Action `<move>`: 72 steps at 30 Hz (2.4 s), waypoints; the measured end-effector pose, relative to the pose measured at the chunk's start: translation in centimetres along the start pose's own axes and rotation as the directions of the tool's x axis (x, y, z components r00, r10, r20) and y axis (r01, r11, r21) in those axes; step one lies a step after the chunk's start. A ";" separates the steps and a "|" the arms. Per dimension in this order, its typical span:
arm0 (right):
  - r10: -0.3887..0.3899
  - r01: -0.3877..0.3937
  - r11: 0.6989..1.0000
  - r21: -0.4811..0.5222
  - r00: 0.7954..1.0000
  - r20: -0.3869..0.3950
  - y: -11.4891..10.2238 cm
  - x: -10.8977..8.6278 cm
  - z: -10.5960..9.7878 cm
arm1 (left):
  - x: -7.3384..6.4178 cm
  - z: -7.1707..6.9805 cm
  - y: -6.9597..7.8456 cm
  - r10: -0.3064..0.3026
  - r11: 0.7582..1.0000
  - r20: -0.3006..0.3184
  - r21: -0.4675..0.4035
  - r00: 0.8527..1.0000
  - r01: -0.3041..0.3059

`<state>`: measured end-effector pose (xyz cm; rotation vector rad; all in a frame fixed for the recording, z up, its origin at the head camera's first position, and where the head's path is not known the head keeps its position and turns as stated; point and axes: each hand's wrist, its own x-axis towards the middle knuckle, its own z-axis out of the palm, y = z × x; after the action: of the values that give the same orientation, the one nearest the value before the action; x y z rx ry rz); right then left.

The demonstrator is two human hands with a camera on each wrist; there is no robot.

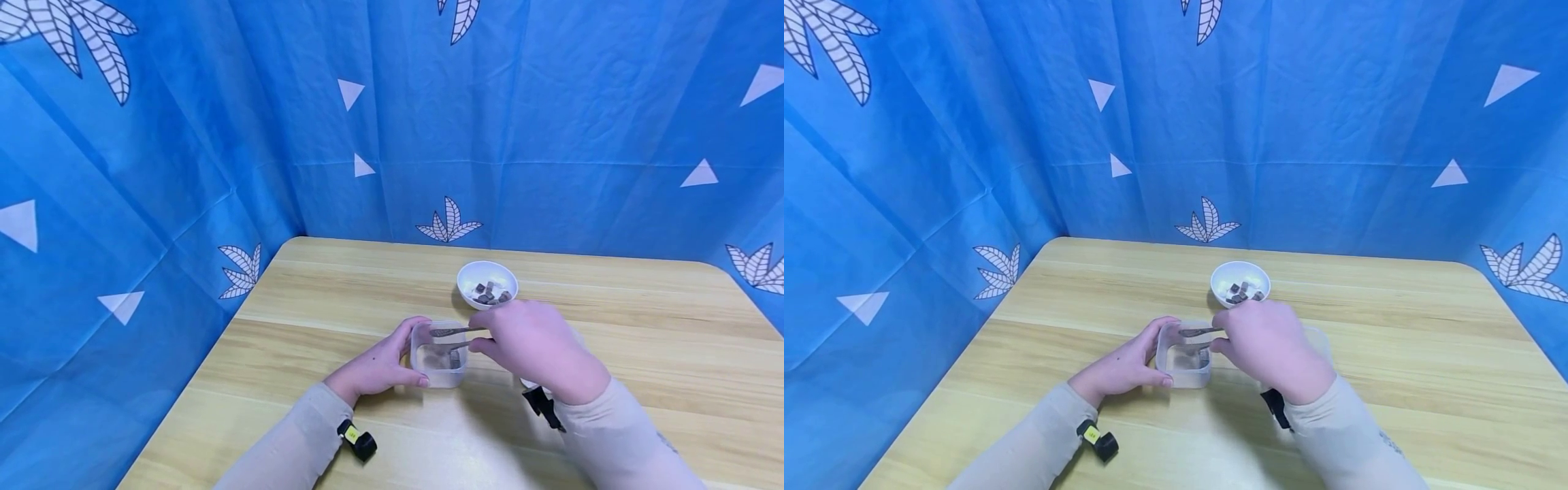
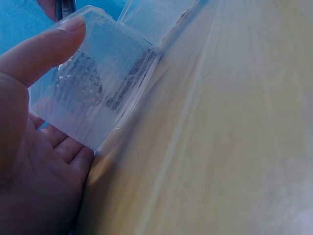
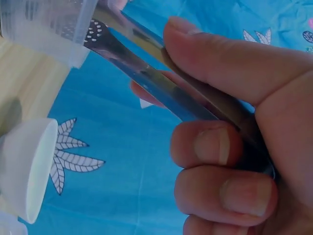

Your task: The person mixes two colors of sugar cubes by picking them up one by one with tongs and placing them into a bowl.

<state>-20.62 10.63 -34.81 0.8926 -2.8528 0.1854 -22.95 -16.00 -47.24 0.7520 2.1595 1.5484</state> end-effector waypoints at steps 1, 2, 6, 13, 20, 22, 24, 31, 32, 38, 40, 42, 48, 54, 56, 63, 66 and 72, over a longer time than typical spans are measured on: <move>0.009 -0.009 1.000 -0.004 1.000 0.004 0.0 0.0 0.0 | 0.0 0.0 0.0 0.003 1.000 0.001 -0.002 1.000 -0.003; 0.016 -0.016 1.000 -0.013 1.000 0.009 0.0 0.0 0.0 | 0.1 0.0 0.0 0.002 1.000 0.000 -0.001 1.000 -0.002; -0.004 0.005 1.000 -0.029 1.000 0.019 -0.2 0.2 0.3 | 0.1 0.0 0.0 -0.012 1.000 -0.015 0.022 1.000 0.012; -0.054 0.055 0.998 0.028 0.998 -0.018 0.4 0.0 0.0 | 0.1 0.0 0.2 -0.002 1.000 -0.007 0.023 1.000 0.002; -0.127 0.139 0.985 0.102 0.986 -0.111 2.3 -0.5 -1.5 | 0.1 0.0 0.3 -0.007 1.000 -0.008 0.024 1.000 0.007; -0.142 0.159 0.981 0.114 0.979 -0.144 3.0 -0.8 -2.2 | 0.1 0.0 0.3 -0.019 0.999 -0.014 0.030 1.000 0.020; -0.130 0.151 0.981 0.120 0.977 -0.170 3.8 -1.1 -2.8 | 0.1 0.0 0.4 -0.032 0.999 -0.021 0.034 0.999 0.033; 0.054 -0.032 0.992 0.119 0.981 -0.185 7.6 -1.5 -3.2 | 0.0 0.0 0.3 -0.059 0.998 -0.036 0.029 0.998 0.060; 0.074 -0.054 0.992 0.111 0.980 -0.183 8.2 -1.5 -3.1 | 0.0 0.0 0.3 -0.062 0.997 -0.040 0.034 0.997 0.064; 0.166 -0.155 0.984 0.082 0.975 -0.146 10.9 -1.4 -2.2 | -0.1 0.2 0.2 -0.066 0.997 -0.046 0.046 0.997 0.069; 0.185 -0.176 0.981 0.080 0.974 -0.130 11.4 -1.4 -2.0 | -0.1 0.2 0.2 -0.062 0.997 -0.047 0.049 0.997 0.064; 0.195 -0.187 0.979 0.078 0.974 -0.116 11.7 -1.4 -1.8 | -0.1 0.2 0.1 -0.055 0.997 -0.045 0.049 0.997 0.057; 0.215 -0.209 0.975 0.079 0.973 -0.078 12.0 -1.2 -1.4 | -0.1 0.2 0.0 -0.049 0.998 -0.035 0.033 0.998 0.050; 0.228 -0.220 0.971 0.091 0.970 -0.081 12.1 -1.2 -1.3 | -0.1 0.3 -0.1 -0.040 0.999 -0.032 0.029 0.999 0.041; 0.233 -0.224 0.969 0.100 0.969 -0.083 12.2 -1.2 -1.3 | -0.1 0.2 -0.1 -0.041 0.999 -0.031 0.026 0.999 0.042; 0.257 -0.247 0.960 0.131 0.964 -0.065 12.1 -1.3 -1.5 | -0.1 0.2 -0.1 -0.046 0.999 -0.031 0.021 0.998 0.047; 0.260 -0.250 0.957 0.148 0.964 -0.054 11.8 -1.3 -1.8 | -0.1 0.2 -0.1 -0.045 0.999 -0.028 0.020 0.999 0.046; 0.205 -0.191 0.958 0.212 0.978 -0.045 10.6 -1.7 -2.6 | -0.1 0.2 -0.1 -0.033 0.999 -0.031 0.025 0.999 0.034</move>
<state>-25.08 20.61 -33.38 0.6167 -2.8948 0.5332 -22.73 -15.94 -47.42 0.7012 2.2059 1.5278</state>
